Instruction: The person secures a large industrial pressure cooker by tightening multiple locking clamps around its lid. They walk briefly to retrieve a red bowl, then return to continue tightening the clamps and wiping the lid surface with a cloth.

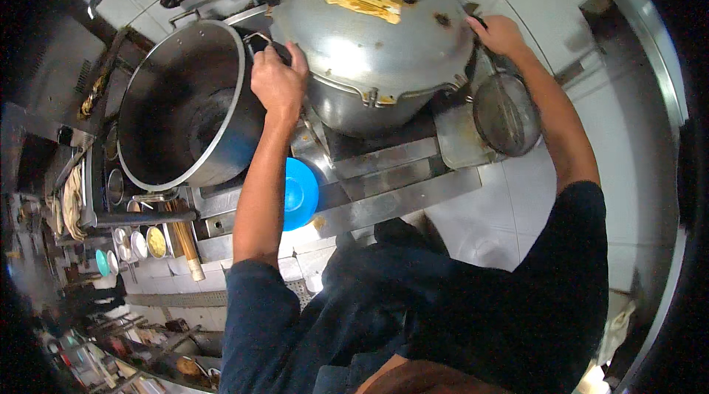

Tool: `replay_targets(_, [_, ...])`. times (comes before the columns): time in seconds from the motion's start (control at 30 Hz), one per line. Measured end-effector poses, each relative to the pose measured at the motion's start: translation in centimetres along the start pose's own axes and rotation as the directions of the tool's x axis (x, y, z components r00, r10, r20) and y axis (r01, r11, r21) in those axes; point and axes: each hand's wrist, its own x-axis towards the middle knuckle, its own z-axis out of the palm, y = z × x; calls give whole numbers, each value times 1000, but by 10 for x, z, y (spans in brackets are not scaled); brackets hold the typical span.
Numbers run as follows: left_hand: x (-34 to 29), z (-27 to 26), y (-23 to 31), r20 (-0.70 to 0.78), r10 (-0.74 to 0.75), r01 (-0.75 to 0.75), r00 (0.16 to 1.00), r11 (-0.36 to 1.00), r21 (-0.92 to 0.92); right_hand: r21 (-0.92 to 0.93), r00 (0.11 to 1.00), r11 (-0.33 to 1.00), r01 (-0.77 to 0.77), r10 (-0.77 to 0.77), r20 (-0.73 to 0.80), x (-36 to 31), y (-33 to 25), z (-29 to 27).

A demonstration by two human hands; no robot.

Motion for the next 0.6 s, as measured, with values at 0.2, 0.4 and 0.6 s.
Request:
replay_targets(0.2, [-18,-16,-22,27,-8,10,1000,995,-103,30,992,998,-53,49,115,15,-18,4])
replay_targets(0.4, [-59,-35,15,101,-245,264,964,906,-332,-93,983,979,181,-181,10,42,44,44])
replay_targets(0.6, [-239,-158,-30,208,-135,209,969,898,-387,416,522,455,787,-134,-842,-87,-247,-52])
